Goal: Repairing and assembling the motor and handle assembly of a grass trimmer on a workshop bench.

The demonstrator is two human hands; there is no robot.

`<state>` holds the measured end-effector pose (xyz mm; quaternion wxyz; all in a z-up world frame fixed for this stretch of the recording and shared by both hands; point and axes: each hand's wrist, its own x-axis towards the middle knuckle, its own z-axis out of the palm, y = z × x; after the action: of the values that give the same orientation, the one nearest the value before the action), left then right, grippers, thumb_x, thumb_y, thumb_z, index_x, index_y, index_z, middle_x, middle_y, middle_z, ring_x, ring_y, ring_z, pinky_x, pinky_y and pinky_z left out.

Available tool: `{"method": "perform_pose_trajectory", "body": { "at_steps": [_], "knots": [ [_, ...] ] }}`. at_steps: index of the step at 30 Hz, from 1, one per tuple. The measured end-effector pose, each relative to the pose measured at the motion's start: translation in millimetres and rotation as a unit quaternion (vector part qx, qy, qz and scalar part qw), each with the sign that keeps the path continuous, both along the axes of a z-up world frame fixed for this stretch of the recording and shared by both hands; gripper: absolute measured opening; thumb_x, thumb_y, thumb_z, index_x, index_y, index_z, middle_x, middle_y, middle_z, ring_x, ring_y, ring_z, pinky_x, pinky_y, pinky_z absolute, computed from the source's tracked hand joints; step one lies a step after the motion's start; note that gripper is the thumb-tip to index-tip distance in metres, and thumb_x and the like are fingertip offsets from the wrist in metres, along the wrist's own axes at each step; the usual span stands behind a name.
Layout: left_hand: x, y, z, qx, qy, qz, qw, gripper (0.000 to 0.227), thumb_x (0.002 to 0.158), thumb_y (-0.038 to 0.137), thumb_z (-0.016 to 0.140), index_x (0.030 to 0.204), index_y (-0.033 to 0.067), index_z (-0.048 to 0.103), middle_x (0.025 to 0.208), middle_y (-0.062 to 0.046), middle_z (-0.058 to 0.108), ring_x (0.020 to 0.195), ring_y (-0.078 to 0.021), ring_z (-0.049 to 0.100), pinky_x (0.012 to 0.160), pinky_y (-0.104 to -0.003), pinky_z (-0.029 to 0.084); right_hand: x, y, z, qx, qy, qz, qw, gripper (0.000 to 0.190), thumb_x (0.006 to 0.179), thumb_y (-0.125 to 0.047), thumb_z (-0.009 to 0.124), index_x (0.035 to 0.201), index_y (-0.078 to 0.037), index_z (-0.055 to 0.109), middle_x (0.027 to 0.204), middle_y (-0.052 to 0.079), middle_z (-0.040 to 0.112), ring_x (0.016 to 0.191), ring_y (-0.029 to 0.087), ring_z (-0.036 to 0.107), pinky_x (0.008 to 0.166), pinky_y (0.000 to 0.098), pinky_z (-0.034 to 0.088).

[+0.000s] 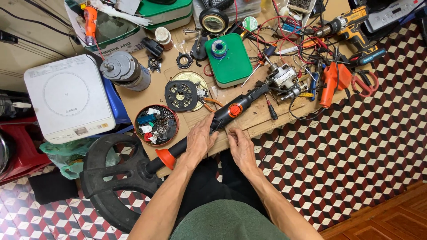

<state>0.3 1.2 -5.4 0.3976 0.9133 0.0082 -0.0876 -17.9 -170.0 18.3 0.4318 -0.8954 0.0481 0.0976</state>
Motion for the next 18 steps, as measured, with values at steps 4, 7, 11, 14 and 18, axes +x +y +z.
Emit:
{"method": "perform_pose_trajectory", "body": {
  "at_steps": [4, 7, 11, 14, 18],
  "knots": [
    [-2, 1, 2, -0.005, -0.004, -0.006, 1.000, 0.077, 0.080, 0.020, 0.079, 0.148, 0.0071, 0.047, 0.145, -0.016, 0.057, 0.127, -0.0379, 0.056, 0.107, -0.045, 0.044, -19, -26, 2, 0.020, 0.038, -0.024, 0.999, 0.026, 0.098, -0.015, 0.062, 0.117, 0.002, 0.064, 0.104, 0.017, 0.076, 0.093, 0.024, 0.076, 0.083, 0.0344, 0.059],
    [6, -11, 7, 0.003, 0.005, -0.009, 1.000, 0.078, 0.079, 0.024, 0.082, 0.147, 0.0061, 0.047, 0.143, -0.016, 0.058, 0.125, -0.0378, 0.057, 0.105, -0.046, 0.044, -21, -51, 15, 0.042, 0.043, -0.061, 0.996, 0.027, 0.097, -0.016, 0.063, 0.117, 0.001, 0.065, 0.103, 0.016, 0.077, 0.096, 0.022, 0.076, 0.083, 0.0328, 0.059],
    [15, -26, 10, 0.047, -0.049, 0.002, 0.998, 0.082, 0.073, 0.026, 0.085, 0.143, 0.0031, 0.048, 0.139, -0.020, 0.057, 0.122, -0.0392, 0.056, 0.099, -0.050, 0.044, -2, -81, 22, 0.019, 0.072, -0.121, 0.990, 0.030, 0.097, -0.022, 0.062, 0.116, 0.001, 0.066, 0.099, 0.014, 0.078, 0.089, 0.022, 0.074, 0.080, 0.0330, 0.057],
    [20, -34, 13, 0.049, -0.035, 0.015, 0.998, 0.079, 0.074, 0.024, 0.085, 0.142, 0.0039, 0.050, 0.135, -0.018, 0.059, 0.122, -0.0377, 0.056, 0.099, -0.049, 0.045, 22, -102, 23, -0.015, 0.056, -0.138, 0.989, 0.034, 0.097, -0.026, 0.062, 0.117, 0.001, 0.065, 0.100, 0.015, 0.076, 0.089, 0.024, 0.073, 0.080, 0.0351, 0.057],
    [28, -36, 26, 0.054, 0.019, 0.037, 0.998, 0.074, 0.077, 0.023, 0.084, 0.142, 0.0075, 0.052, 0.129, -0.013, 0.062, 0.123, -0.0342, 0.057, 0.100, -0.046, 0.048, 53, -127, -7, -0.162, -0.047, -0.068, 0.983, 0.032, 0.096, -0.025, 0.066, 0.115, 0.001, 0.063, 0.106, 0.020, 0.069, 0.095, 0.037, 0.069, 0.081, 0.0467, 0.053]
  ]
}}
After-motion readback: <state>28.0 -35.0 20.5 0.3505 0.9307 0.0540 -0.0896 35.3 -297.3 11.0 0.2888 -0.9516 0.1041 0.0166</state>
